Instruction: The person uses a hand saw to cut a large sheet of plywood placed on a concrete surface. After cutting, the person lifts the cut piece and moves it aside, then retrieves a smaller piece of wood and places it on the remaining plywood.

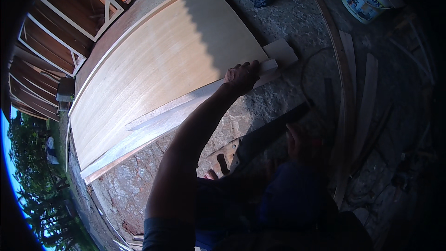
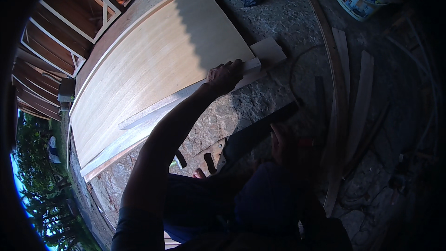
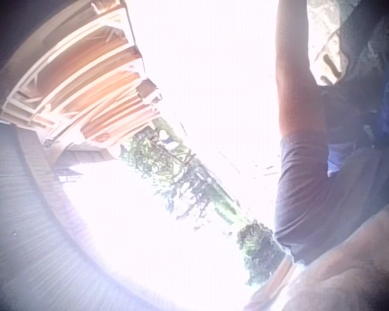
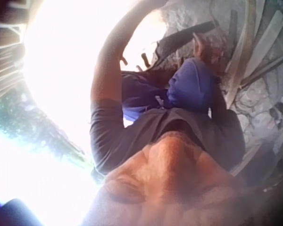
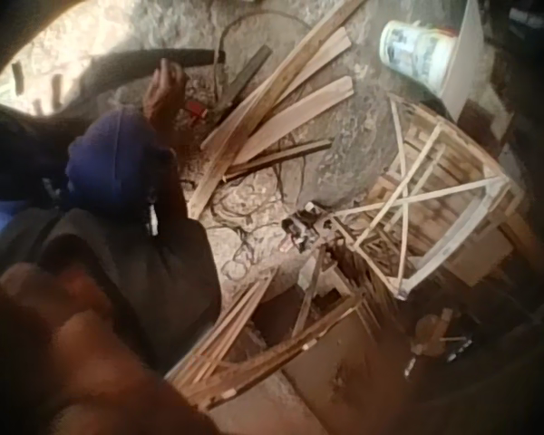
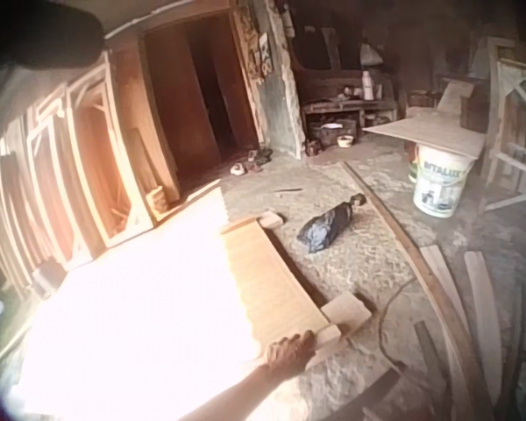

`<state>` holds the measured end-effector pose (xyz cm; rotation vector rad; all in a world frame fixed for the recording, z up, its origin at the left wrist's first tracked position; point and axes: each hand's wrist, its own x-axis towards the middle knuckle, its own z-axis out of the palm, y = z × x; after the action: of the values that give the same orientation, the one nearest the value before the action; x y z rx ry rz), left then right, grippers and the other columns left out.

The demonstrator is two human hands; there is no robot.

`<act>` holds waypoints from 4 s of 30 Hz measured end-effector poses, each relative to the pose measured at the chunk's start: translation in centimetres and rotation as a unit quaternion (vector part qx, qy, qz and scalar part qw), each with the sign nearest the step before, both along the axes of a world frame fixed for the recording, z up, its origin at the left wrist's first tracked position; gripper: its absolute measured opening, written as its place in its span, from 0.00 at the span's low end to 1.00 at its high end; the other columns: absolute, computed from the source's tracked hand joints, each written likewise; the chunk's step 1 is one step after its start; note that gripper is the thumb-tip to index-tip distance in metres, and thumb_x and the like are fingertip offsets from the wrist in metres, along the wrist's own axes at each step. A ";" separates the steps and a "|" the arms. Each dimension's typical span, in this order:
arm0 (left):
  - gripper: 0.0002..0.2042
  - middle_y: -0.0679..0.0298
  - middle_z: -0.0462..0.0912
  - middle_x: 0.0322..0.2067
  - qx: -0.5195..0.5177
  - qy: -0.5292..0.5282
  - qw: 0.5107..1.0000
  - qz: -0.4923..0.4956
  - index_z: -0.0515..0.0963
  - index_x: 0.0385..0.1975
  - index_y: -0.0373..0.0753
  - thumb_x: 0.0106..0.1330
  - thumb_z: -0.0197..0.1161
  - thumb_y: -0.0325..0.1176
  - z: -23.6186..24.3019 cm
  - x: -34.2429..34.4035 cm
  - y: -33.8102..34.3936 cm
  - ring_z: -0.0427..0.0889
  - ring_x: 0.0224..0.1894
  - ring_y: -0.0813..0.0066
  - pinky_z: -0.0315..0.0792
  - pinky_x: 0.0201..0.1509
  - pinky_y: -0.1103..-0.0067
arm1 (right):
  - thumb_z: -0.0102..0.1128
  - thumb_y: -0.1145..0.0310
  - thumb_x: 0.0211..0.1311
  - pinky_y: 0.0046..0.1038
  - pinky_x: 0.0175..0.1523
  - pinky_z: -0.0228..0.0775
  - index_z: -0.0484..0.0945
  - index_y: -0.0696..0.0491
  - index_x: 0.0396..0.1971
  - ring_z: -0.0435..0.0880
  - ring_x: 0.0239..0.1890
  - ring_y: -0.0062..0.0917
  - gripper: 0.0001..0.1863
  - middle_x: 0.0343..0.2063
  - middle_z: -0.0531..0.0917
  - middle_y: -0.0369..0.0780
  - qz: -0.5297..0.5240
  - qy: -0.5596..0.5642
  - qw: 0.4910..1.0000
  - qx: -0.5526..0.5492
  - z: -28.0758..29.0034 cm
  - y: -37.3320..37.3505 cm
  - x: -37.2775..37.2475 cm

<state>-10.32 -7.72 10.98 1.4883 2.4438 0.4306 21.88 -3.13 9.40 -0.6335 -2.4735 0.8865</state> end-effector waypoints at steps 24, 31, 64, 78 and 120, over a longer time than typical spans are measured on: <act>0.19 0.49 0.84 0.40 0.026 -0.042 0.998 -0.042 0.67 0.49 0.44 0.63 0.65 0.42 -0.2 -1.4 0.3 0.84 0.44 0.43 0.76 0.46 0.52 | 0.67 0.67 0.53 0.33 0.44 0.78 0.77 0.53 0.43 0.80 0.42 0.34 0.17 0.37 0.79 0.40 0.602 -0.012 0.797 0.049 9.5 -6.3 -14.6; 0.20 0.47 0.85 0.38 0.005 -0.044 0.998 -0.038 0.68 0.48 0.41 0.62 0.65 0.42 0.0 -0.7 3.1 0.85 0.42 0.43 0.77 0.46 0.53 | 0.68 0.79 0.44 0.36 0.40 0.76 0.78 0.51 0.34 0.82 0.36 0.33 0.15 0.29 0.80 0.37 0.422 -0.011 0.904 0.067 22.6 4.6 -12.2; 0.19 0.53 0.84 0.48 -0.108 -0.076 0.991 0.003 0.74 0.54 0.46 0.64 0.64 0.41 2.3 0.5 7.7 0.82 0.55 0.50 0.75 0.57 0.59 | 0.60 0.70 0.63 0.26 0.37 0.73 0.78 0.66 0.53 0.82 0.30 0.23 0.21 0.36 0.83 0.43 -0.242 0.204 0.932 -0.178 17.9 5.0 -0.6; 0.24 0.53 0.85 0.42 -0.076 -0.052 0.989 0.116 0.78 0.47 0.45 0.53 0.75 0.48 1.9 1.9 8.2 0.83 0.49 0.50 0.77 0.50 0.58 | 0.61 0.67 0.68 0.42 0.60 0.69 0.75 0.57 0.60 0.78 0.57 0.41 0.22 0.56 0.79 0.46 -0.119 0.060 0.981 -0.142 15.1 5.5 6.7; 0.13 0.55 0.84 0.44 0.099 -0.087 0.991 0.027 0.72 0.49 0.55 0.65 0.59 0.40 0.4 1.9 9.1 0.80 0.52 0.45 0.71 0.53 0.54 | 0.66 0.72 0.63 0.38 0.65 0.66 0.74 0.57 0.62 0.78 0.58 0.38 0.26 0.57 0.78 0.45 -0.069 0.072 0.987 -0.128 13.1 4.7 7.1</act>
<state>-8.41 1.38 11.39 1.3935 2.3653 0.8008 28.99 1.56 22.45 -0.7855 -2.1775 1.1618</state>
